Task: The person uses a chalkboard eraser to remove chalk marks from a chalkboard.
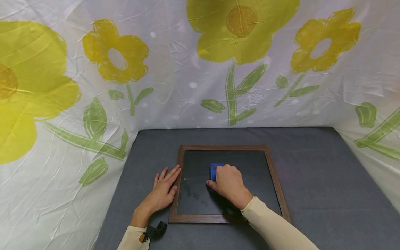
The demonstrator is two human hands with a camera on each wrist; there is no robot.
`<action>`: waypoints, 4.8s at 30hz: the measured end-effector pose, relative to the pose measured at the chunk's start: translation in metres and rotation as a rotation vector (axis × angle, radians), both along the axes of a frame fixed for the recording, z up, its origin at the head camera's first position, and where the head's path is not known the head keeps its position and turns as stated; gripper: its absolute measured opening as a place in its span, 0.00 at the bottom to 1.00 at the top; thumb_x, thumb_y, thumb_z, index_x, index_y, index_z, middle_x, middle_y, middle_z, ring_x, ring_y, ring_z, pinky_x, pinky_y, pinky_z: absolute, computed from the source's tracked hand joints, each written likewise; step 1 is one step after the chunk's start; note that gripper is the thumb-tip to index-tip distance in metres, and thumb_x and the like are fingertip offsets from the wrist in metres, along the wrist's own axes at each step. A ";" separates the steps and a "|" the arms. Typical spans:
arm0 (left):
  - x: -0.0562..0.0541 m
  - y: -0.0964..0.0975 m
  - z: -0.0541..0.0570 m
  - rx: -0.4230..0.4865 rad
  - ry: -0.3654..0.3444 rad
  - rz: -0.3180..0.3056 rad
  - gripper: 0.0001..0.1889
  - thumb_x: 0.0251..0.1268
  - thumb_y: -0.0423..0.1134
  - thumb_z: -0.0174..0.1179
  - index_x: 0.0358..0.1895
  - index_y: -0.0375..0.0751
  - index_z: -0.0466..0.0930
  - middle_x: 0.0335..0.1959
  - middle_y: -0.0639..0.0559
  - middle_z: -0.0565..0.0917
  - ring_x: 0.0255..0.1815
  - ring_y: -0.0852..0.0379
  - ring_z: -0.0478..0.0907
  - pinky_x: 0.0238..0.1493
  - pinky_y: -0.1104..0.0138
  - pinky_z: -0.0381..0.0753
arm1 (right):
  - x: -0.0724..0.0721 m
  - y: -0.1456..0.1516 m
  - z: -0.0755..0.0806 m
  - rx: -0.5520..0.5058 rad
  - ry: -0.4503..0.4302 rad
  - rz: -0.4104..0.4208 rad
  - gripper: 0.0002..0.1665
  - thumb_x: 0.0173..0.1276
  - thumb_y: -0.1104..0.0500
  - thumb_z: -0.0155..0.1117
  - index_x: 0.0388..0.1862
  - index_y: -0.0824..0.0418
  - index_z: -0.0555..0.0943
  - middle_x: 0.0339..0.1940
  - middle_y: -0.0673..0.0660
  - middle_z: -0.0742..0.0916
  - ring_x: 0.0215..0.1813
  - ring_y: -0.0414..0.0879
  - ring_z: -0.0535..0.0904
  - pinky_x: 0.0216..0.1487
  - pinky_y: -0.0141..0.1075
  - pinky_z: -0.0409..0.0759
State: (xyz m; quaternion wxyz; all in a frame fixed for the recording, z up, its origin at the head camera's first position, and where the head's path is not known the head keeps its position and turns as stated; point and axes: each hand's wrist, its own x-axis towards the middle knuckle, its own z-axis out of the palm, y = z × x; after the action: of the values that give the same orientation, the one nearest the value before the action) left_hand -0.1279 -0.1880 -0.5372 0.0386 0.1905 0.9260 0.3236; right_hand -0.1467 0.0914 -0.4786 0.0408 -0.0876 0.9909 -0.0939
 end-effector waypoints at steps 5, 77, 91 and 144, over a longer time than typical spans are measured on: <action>0.000 0.000 0.000 -0.005 -0.018 0.000 0.38 0.79 0.27 0.58 0.89 0.41 0.60 0.91 0.46 0.58 0.90 0.25 0.47 0.81 0.24 0.36 | 0.000 -0.020 0.000 0.003 0.015 0.049 0.34 0.65 0.32 0.80 0.48 0.62 0.92 0.33 0.62 0.91 0.31 0.57 0.89 0.30 0.48 0.90; 0.002 0.001 -0.001 -0.026 0.018 0.010 0.37 0.78 0.28 0.59 0.87 0.39 0.62 0.90 0.46 0.60 0.89 0.24 0.50 0.81 0.23 0.40 | 0.002 0.007 0.004 -0.071 -0.077 -0.043 0.31 0.67 0.36 0.80 0.45 0.64 0.91 0.34 0.62 0.89 0.28 0.53 0.83 0.29 0.47 0.87; 0.003 0.002 -0.001 -0.013 0.033 0.014 0.37 0.77 0.27 0.59 0.87 0.38 0.63 0.90 0.45 0.61 0.89 0.24 0.51 0.80 0.22 0.40 | 0.005 0.070 0.007 -0.028 -0.075 -0.131 0.38 0.65 0.35 0.80 0.52 0.69 0.90 0.37 0.66 0.89 0.31 0.57 0.85 0.30 0.51 0.87; 0.001 0.001 -0.003 0.010 -0.017 0.011 0.38 0.79 0.27 0.57 0.88 0.39 0.59 0.91 0.45 0.57 0.90 0.25 0.45 0.81 0.24 0.35 | 0.007 0.126 0.019 0.005 -0.115 -0.128 0.36 0.66 0.40 0.81 0.52 0.72 0.88 0.34 0.66 0.88 0.31 0.57 0.86 0.30 0.53 0.88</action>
State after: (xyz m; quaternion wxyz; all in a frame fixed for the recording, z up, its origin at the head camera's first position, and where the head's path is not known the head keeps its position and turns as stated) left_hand -0.1267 -0.1869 -0.5398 0.0439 0.1828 0.9251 0.3300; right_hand -0.1401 0.2175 -0.4599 0.0916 -0.0183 0.9907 -0.0988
